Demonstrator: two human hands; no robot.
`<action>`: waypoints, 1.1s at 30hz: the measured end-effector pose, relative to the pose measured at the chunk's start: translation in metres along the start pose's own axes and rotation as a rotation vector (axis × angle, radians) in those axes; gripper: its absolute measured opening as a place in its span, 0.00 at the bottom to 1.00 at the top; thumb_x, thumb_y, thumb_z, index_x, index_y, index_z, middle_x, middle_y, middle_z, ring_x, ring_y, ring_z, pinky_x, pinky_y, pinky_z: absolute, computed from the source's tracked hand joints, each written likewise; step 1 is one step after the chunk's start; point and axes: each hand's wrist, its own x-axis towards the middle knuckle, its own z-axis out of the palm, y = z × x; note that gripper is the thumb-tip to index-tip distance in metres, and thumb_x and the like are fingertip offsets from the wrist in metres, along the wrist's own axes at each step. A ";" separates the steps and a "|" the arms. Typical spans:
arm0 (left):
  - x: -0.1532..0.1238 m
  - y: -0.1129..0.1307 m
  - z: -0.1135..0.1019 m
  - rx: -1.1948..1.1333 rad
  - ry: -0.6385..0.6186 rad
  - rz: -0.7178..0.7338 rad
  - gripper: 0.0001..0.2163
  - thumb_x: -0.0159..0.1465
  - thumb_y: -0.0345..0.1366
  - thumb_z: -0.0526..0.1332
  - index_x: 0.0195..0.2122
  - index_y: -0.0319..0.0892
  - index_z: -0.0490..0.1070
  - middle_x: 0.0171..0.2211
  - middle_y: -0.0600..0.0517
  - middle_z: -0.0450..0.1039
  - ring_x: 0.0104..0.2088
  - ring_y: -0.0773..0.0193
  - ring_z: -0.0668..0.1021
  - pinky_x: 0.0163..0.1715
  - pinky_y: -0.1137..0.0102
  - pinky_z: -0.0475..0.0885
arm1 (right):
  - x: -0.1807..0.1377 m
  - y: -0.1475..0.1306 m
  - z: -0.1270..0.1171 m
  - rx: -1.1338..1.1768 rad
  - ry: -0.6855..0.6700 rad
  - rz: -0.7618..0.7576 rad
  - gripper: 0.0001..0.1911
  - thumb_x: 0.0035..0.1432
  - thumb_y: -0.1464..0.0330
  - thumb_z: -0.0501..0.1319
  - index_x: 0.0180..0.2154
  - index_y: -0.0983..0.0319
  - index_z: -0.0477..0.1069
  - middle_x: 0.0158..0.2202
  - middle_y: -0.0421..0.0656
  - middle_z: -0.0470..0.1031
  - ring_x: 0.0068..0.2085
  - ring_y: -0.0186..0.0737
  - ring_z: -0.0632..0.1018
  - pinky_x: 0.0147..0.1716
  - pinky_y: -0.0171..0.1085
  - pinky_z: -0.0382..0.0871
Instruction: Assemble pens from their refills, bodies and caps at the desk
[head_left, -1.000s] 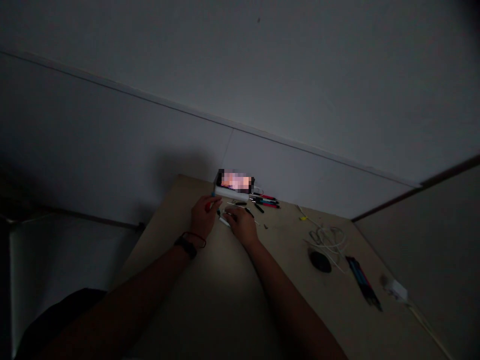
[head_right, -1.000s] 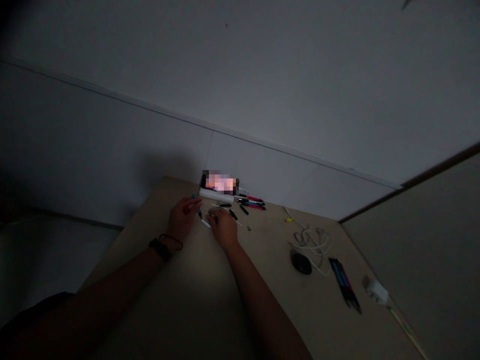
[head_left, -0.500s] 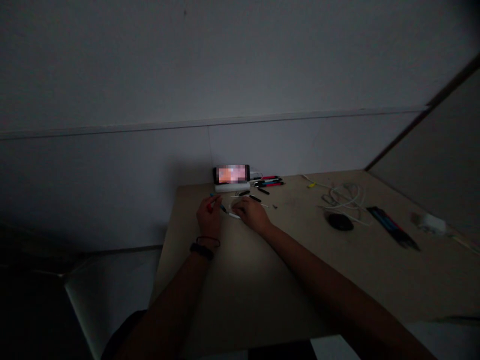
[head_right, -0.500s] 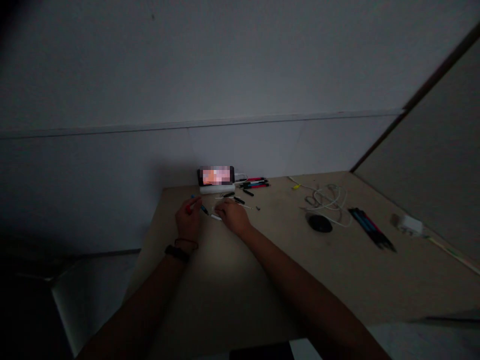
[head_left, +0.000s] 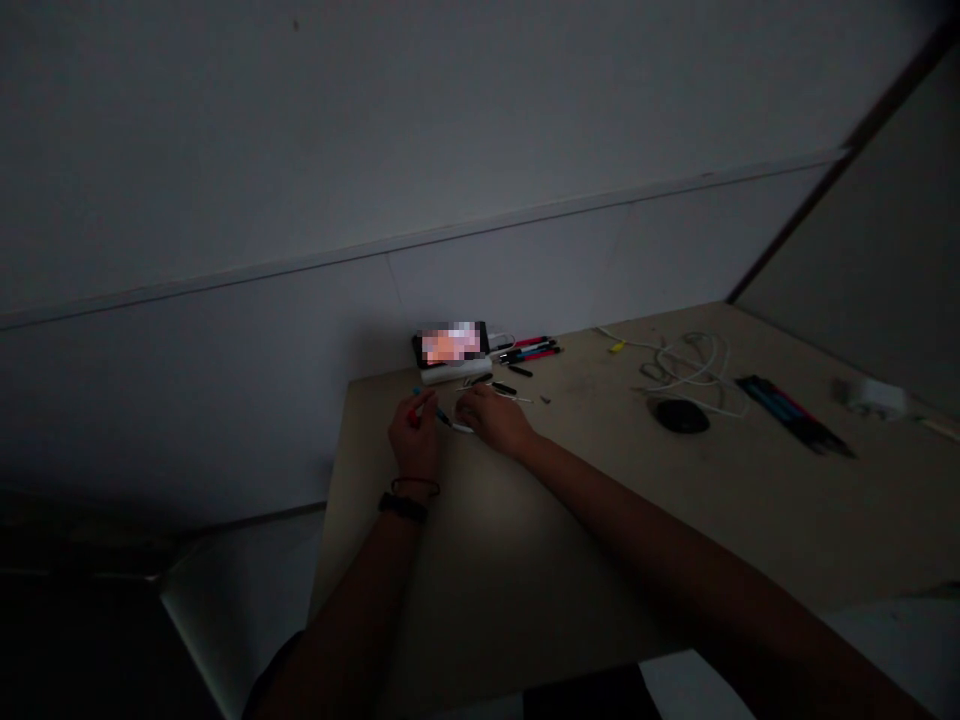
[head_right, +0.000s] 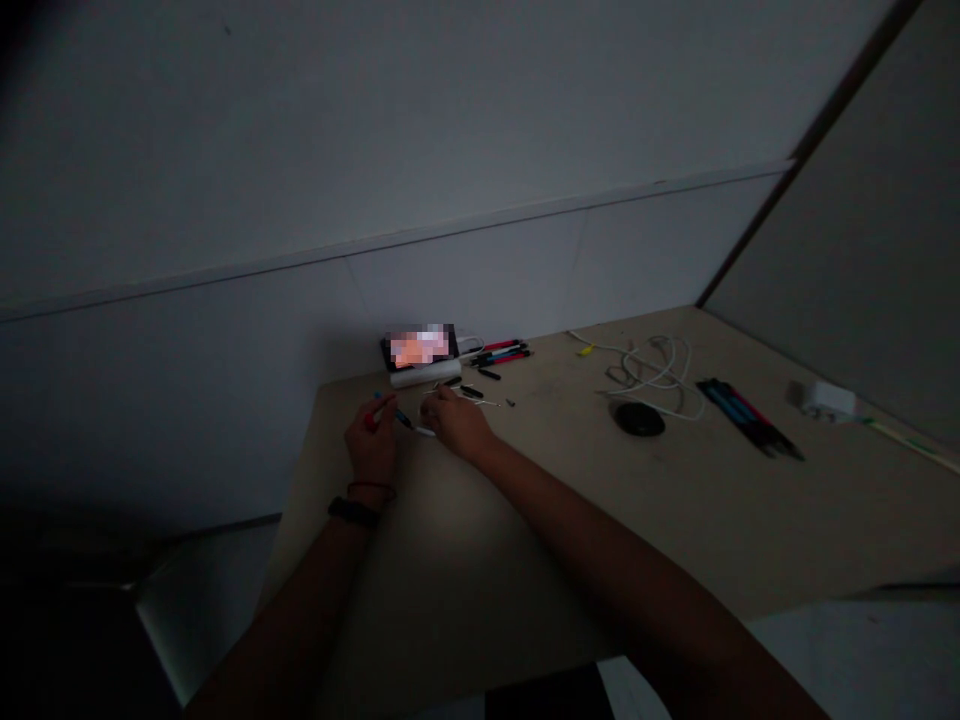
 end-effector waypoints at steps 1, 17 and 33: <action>0.000 0.000 0.000 0.004 -0.001 -0.003 0.11 0.63 0.41 0.65 0.40 0.41 0.82 0.40 0.47 0.81 0.44 0.58 0.80 0.50 0.64 0.74 | 0.001 0.000 0.000 -0.002 -0.010 -0.007 0.09 0.66 0.66 0.62 0.45 0.56 0.79 0.52 0.45 0.74 0.47 0.43 0.78 0.40 0.35 0.67; 0.000 0.000 0.000 0.025 -0.016 0.010 0.11 0.63 0.41 0.65 0.40 0.41 0.82 0.41 0.47 0.81 0.45 0.58 0.80 0.51 0.65 0.73 | 0.001 0.001 -0.003 -0.044 -0.078 0.013 0.10 0.66 0.66 0.62 0.46 0.60 0.77 0.55 0.47 0.72 0.49 0.45 0.78 0.42 0.35 0.69; 0.000 0.000 -0.001 0.021 -0.025 -0.007 0.11 0.63 0.42 0.65 0.41 0.42 0.82 0.41 0.47 0.81 0.45 0.58 0.80 0.50 0.64 0.73 | -0.002 0.009 0.002 0.117 0.067 0.005 0.06 0.65 0.70 0.61 0.42 0.61 0.76 0.47 0.47 0.76 0.47 0.42 0.77 0.43 0.36 0.67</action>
